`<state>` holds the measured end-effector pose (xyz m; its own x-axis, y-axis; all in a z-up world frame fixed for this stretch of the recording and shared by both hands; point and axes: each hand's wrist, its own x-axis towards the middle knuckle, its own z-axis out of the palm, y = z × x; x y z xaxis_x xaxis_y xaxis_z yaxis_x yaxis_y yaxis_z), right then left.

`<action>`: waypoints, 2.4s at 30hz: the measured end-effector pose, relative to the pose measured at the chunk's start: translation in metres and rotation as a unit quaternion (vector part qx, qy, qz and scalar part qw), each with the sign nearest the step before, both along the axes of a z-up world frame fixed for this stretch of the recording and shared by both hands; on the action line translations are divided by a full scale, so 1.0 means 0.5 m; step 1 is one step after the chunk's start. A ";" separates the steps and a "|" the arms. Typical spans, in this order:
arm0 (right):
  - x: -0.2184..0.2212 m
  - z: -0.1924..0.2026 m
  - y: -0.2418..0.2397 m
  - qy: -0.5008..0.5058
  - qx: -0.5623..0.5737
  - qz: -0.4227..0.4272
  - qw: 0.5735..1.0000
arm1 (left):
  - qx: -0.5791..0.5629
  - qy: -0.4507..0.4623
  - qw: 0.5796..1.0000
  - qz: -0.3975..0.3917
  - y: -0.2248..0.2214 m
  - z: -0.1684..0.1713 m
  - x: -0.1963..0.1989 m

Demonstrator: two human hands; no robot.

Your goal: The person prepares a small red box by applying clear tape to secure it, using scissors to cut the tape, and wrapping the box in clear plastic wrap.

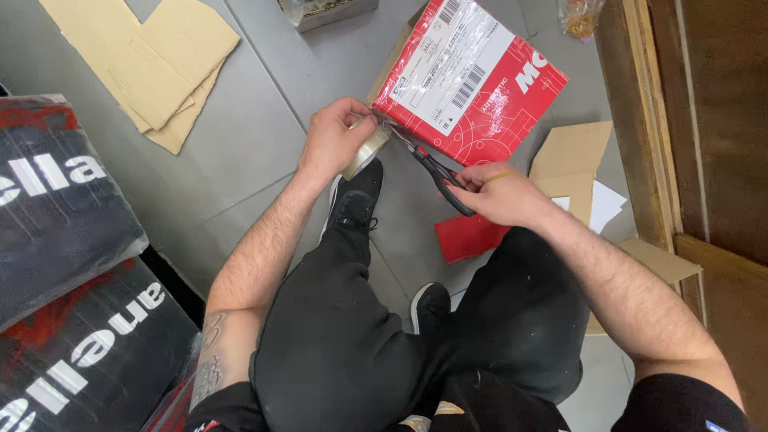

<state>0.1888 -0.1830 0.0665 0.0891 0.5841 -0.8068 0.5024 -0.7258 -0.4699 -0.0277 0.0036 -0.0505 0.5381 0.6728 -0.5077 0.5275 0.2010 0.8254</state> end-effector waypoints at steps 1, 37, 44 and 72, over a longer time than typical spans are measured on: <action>-0.002 0.003 0.002 0.001 -0.003 -0.003 1.000 | 0.001 0.001 1.000 -0.003 0.000 0.000 -0.001; -0.229 -0.134 -0.132 0.041 0.288 -0.346 0.892 | -0.224 -0.103 0.959 -0.143 -0.154 0.068 0.022; -0.261 -0.128 -0.165 0.013 0.279 -0.454 0.846 | 0.138 -0.172 0.942 -0.255 -0.147 0.135 0.084; -0.253 -0.168 -0.102 -0.065 0.193 -0.563 0.801 | 0.277 -0.246 0.901 -0.226 -0.122 0.123 0.297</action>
